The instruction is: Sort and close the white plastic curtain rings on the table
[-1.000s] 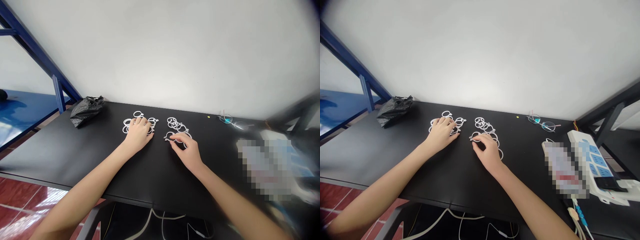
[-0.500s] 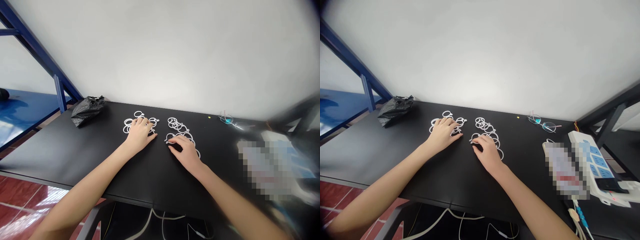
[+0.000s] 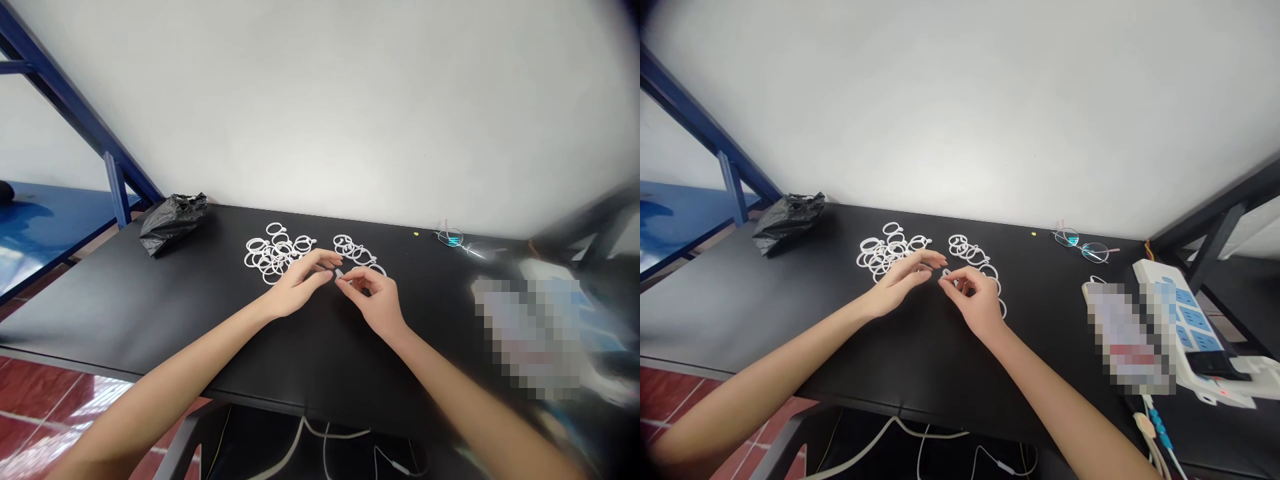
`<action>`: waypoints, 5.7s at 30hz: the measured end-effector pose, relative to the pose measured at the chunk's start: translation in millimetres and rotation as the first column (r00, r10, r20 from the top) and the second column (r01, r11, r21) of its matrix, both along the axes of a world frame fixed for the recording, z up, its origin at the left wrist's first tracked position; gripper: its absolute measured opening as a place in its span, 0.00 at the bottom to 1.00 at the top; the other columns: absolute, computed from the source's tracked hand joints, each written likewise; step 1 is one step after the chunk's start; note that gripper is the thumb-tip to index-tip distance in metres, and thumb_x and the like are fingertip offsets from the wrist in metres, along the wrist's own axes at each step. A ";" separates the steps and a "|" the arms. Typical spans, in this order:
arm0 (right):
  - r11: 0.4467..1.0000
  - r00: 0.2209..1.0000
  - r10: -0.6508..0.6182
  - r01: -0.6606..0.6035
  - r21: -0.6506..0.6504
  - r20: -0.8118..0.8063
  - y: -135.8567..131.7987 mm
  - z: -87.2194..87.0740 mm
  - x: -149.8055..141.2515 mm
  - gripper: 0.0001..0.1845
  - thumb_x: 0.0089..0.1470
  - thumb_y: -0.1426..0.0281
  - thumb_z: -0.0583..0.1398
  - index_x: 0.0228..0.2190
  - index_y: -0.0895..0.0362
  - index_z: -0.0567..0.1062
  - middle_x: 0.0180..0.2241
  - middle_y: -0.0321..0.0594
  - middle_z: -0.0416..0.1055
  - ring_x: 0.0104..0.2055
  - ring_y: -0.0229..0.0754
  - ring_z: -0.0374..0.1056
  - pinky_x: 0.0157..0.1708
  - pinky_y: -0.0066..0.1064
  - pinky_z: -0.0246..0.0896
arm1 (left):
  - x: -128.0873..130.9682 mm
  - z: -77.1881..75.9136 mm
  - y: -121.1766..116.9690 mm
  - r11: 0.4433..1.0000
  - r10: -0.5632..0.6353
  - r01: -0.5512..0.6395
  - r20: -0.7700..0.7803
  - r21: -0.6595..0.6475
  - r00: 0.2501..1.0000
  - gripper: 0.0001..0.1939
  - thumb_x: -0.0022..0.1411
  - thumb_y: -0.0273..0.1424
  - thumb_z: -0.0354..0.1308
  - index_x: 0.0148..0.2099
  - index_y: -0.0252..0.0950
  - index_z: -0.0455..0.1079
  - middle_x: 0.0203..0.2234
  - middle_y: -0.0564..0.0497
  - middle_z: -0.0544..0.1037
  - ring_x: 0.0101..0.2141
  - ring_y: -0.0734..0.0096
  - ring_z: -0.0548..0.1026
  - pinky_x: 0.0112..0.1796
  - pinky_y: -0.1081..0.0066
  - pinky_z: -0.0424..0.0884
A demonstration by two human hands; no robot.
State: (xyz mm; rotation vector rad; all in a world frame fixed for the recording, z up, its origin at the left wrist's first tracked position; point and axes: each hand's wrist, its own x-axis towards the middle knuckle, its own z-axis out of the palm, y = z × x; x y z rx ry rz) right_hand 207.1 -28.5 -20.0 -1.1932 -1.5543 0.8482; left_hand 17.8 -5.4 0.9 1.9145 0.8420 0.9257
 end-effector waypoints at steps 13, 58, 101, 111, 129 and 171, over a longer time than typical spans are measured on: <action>0.989 0.916 -0.007 -0.053 -0.138 -0.401 1.4 4.7 -2.7 0.12 0.48 0.64 0.70 0.35 0.54 0.79 0.31 0.37 0.78 0.33 0.41 0.76 0.38 0.36 0.76 | 11.2 -14.6 -2.7 0.995 0.092 -0.091 -0.052 0.027 0.994 0.18 0.64 0.31 0.59 0.56 0.36 0.65 0.47 0.45 0.75 0.39 0.69 0.75 0.43 0.66 0.72; 0.986 0.995 -0.081 0.071 0.150 0.061 -1.5 -3.1 0.3 0.05 0.55 0.71 0.61 0.34 0.53 0.78 0.33 0.39 0.77 0.33 0.41 0.73 0.32 0.33 0.73 | -15.0 -16.2 17.8 0.775 0.533 -0.060 -0.599 0.629 0.598 0.12 0.66 0.28 0.50 0.48 0.32 0.71 0.46 0.40 0.76 0.45 0.53 0.72 0.50 0.53 0.66; 0.990 0.977 -0.068 0.091 0.106 -0.202 -8.1 7.2 -5.0 0.04 0.54 0.67 0.66 0.34 0.52 0.80 0.34 0.39 0.77 0.36 0.43 0.75 0.33 0.35 0.76 | 12.1 -16.2 -1.3 0.942 -0.024 0.082 0.178 -0.326 0.984 0.20 0.61 0.37 0.63 0.53 0.34 0.70 0.35 0.49 0.76 0.30 0.73 0.75 0.34 0.69 0.74; 0.994 0.974 0.007 0.017 0.104 -0.228 -5.1 9.2 -0.8 0.02 0.53 0.67 0.67 0.30 0.51 0.81 0.32 0.38 0.76 0.35 0.43 0.74 0.36 0.37 0.76 | 9.0 -10.5 -2.2 0.970 -0.045 0.051 0.029 -0.238 0.999 0.21 0.63 0.43 0.59 0.53 0.34 0.71 0.30 0.50 0.75 0.31 0.69 0.75 0.32 0.70 0.72; 0.978 0.912 -0.024 -0.064 0.200 0.409 -4.1 -7.3 -0.2 0.10 0.53 0.77 0.60 0.34 0.53 0.78 0.39 0.41 0.77 0.43 0.48 0.73 0.44 0.43 0.71 | -10.8 -19.5 15.4 0.771 0.494 -0.105 -0.485 0.628 0.722 0.19 0.64 0.31 0.57 0.56 0.34 0.68 0.45 0.42 0.74 0.46 0.53 0.71 0.49 0.54 0.66; 0.985 0.933 -0.007 0.068 0.158 -0.361 -0.9 8.6 1.3 0.03 0.54 0.74 0.65 0.31 0.53 0.80 0.36 0.40 0.78 0.41 0.44 0.75 0.44 0.39 0.73 | 15.8 -21.4 -4.3 0.992 0.081 -0.078 -0.026 0.094 0.996 0.21 0.60 0.34 0.65 0.53 0.37 0.66 0.45 0.46 0.76 0.47 0.63 0.74 0.50 0.61 0.70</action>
